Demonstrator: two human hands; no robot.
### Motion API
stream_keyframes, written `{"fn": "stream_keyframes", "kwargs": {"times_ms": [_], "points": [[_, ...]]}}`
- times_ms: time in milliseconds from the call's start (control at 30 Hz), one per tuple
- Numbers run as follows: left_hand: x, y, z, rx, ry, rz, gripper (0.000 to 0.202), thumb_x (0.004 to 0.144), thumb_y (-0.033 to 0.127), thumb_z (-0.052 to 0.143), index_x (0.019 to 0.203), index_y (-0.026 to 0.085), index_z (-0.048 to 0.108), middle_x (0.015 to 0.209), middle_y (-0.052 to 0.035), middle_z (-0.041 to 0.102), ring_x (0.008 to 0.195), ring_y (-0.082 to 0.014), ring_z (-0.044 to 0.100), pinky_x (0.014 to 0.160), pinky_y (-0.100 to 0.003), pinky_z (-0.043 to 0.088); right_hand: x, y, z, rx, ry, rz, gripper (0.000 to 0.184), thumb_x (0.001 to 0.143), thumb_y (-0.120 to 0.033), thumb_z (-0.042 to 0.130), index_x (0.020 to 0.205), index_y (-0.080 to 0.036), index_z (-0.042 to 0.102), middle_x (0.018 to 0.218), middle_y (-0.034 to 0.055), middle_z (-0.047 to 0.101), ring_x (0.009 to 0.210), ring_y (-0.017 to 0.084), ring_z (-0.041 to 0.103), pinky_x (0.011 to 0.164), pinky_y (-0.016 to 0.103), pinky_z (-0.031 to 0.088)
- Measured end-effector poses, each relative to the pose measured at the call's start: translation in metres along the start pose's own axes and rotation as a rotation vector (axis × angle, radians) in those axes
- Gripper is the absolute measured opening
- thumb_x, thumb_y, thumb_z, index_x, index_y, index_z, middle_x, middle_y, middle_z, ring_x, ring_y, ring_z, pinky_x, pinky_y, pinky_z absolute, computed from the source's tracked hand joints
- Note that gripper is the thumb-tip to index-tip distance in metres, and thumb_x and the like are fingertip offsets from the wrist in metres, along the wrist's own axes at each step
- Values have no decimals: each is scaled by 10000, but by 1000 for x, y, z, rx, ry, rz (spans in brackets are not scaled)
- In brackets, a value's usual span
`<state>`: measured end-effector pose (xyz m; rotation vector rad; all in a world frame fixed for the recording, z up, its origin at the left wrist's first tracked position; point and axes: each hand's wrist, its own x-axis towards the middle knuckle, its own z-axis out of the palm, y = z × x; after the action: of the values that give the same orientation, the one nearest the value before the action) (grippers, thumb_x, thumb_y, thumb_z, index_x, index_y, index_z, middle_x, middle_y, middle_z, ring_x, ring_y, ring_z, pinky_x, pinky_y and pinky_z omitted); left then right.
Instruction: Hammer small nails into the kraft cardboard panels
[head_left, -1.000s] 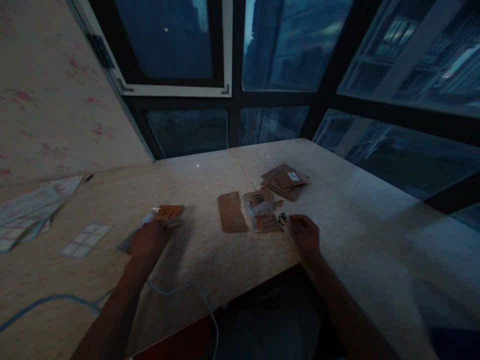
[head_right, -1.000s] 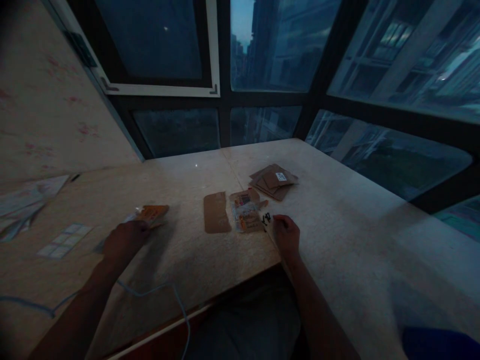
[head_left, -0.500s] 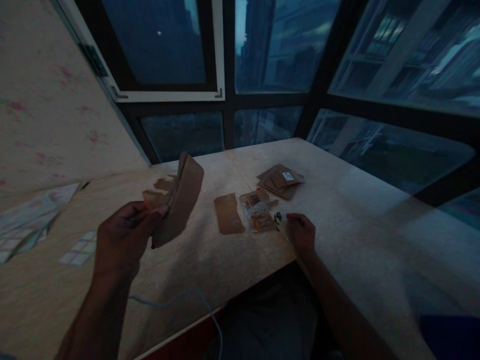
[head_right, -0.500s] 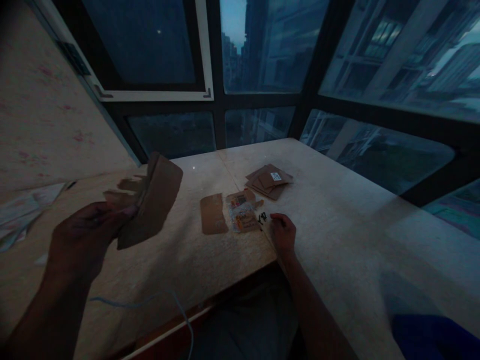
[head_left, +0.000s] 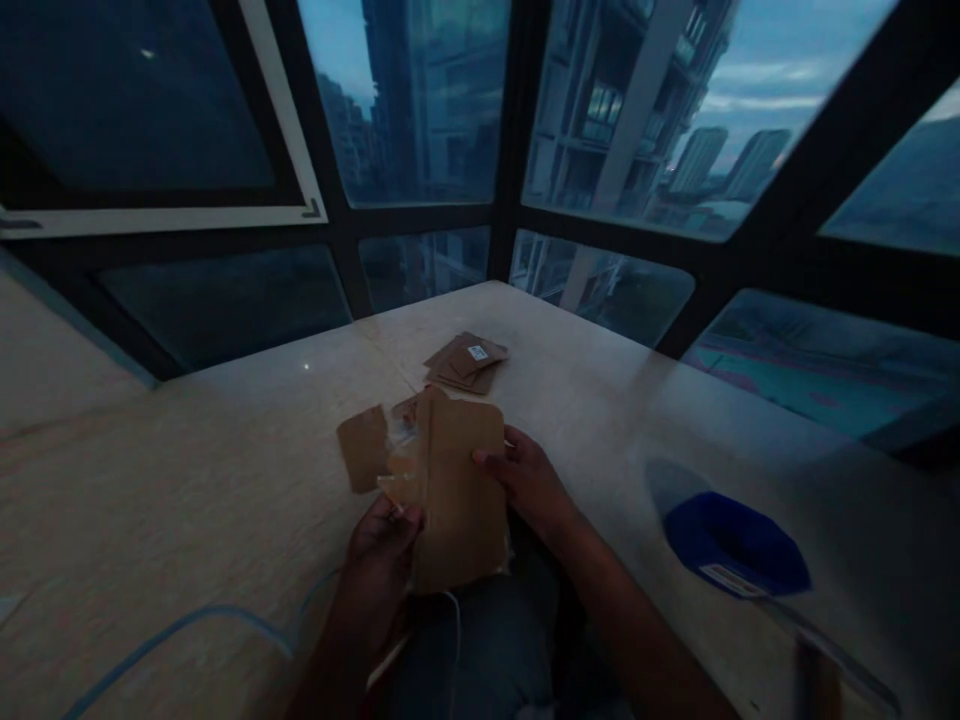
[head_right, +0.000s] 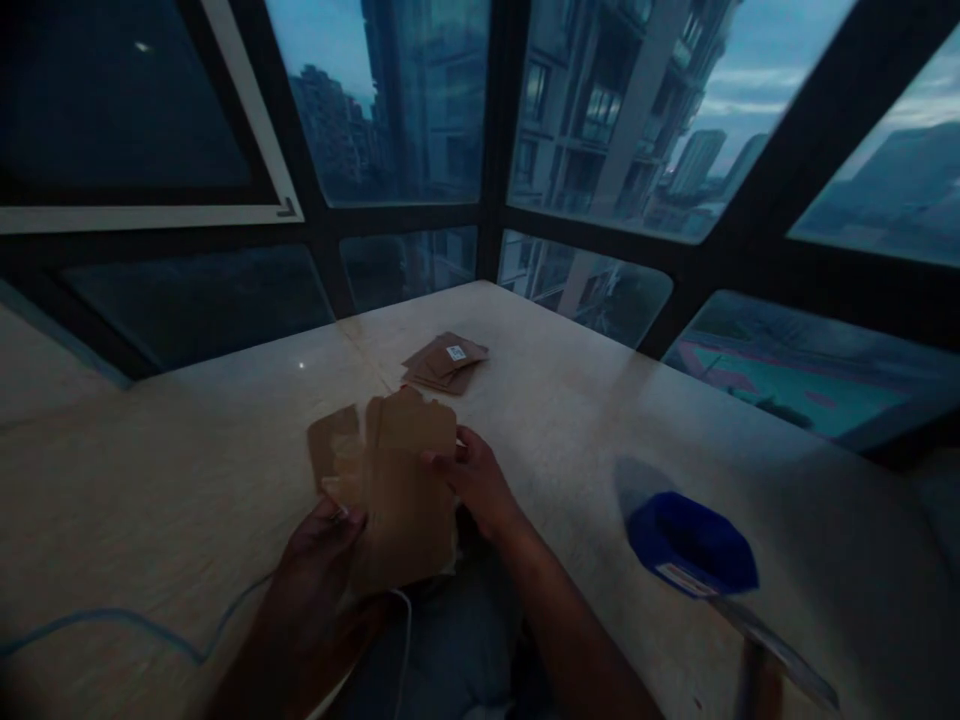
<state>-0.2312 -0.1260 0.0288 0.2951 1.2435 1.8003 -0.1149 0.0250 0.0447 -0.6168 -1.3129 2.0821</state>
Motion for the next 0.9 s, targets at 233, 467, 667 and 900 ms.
{"fn": "stream_keyframes", "kwargs": {"times_ms": [233,467,667,900], "points": [[-4,-32,19,635,310,611,821,722,378,773,1441,250,397,1520,-120,398,1420,-305,358,1173,-479,300,-23,4,-23,25,111,-47,397,648,-336,838,975,-178,675,896,59,770,762,235,726,711,342,551],[-4,-23,43,449,20,192,783,688,404,806,1378,208,494,1337,-144,609,1166,-315,622,938,-405,538,-47,0,-23,-8,153,10,413,608,-341,873,923,-173,664,809,38,763,670,200,706,621,287,523],[-12,-22,70,230,-142,-77,574,655,413,821,1134,150,646,1028,-127,755,926,-311,724,784,-390,584,-57,-2,-37,-168,172,-90,387,704,-409,811,988,-189,667,998,76,748,906,252,703,786,365,540],[-11,-26,86,196,-213,-160,594,615,373,850,1129,139,667,989,-133,764,899,-314,728,784,-395,577,-78,-16,-55,-678,370,-434,825,769,-397,791,1484,-298,391,1460,119,488,1255,290,532,1021,490,464]]}}
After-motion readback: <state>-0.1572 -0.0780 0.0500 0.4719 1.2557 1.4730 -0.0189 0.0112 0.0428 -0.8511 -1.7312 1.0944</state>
